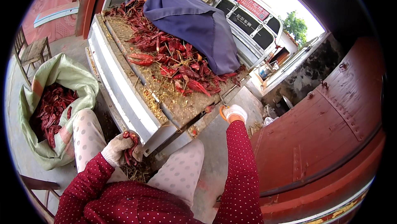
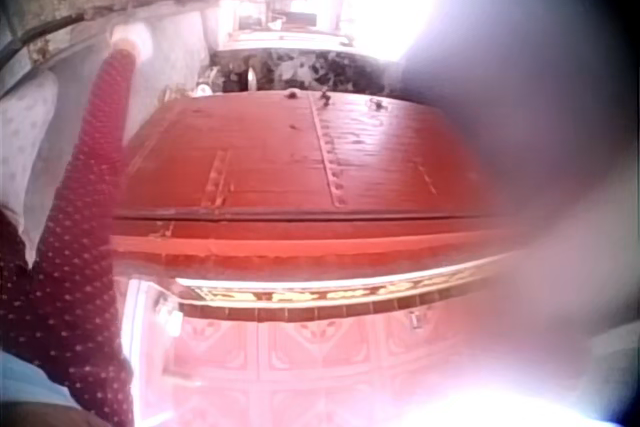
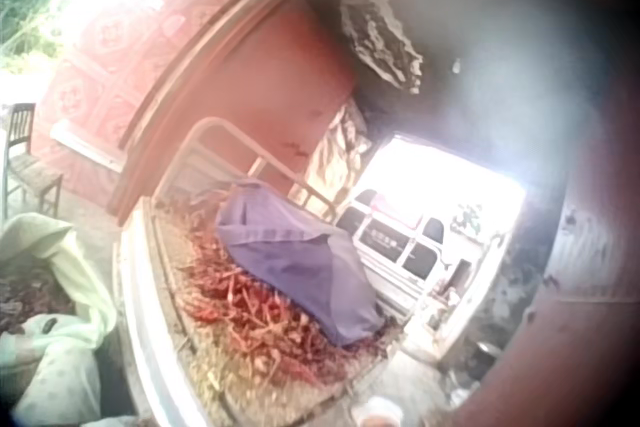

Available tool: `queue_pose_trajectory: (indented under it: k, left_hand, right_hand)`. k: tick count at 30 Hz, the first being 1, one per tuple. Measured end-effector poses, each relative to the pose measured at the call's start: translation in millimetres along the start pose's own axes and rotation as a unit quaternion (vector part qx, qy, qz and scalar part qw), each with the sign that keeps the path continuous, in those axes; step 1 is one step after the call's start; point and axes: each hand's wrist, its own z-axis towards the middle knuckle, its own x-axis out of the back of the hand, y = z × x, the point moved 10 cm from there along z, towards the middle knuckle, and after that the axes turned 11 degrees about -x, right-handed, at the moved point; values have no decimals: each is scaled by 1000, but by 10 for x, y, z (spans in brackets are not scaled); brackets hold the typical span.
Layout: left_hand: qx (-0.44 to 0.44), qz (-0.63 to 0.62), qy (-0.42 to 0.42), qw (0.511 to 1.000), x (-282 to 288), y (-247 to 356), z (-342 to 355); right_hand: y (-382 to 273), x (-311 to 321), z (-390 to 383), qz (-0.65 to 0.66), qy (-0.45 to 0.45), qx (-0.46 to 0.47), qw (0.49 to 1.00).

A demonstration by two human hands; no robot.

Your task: The person sits and repeatedly picks dried red chilies from a pile, uses orange-handled scissors to cut off the stems, and drops the trimmed chilies into a green sack. The stems and debris are discarded onto the work surface.

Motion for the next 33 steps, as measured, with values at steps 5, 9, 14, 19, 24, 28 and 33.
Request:
queue_pose_trajectory:
  k: [5,9,14,19,24,28,33]
  left_hand:
    - [8,-21,16,1000,-36,-11,4]
    - [5,-46,6,999,-95,28,-2]
    - [13,-26,34,999,17,-43,-14]
    - [17,-35,65,997,181,-66,-54]
    - [20,-47,79,996,238,-93,-83]
    - [14,-45,74,996,235,-73,-85]
    - [28,-53,51,997,150,-96,-43]
  right_hand:
    - [-311,-55,254,4,6,24,1000]
    - [-548,-138,483,-11,-34,53,998]
    - [-605,-316,857,-3,-51,63,997]
    - [-709,-163,917,28,-14,84,996]
    - [-1012,166,472,74,27,85,993]
    - [-1072,57,544,95,12,55,994]
    - [-997,-132,874,220,43,52,973]
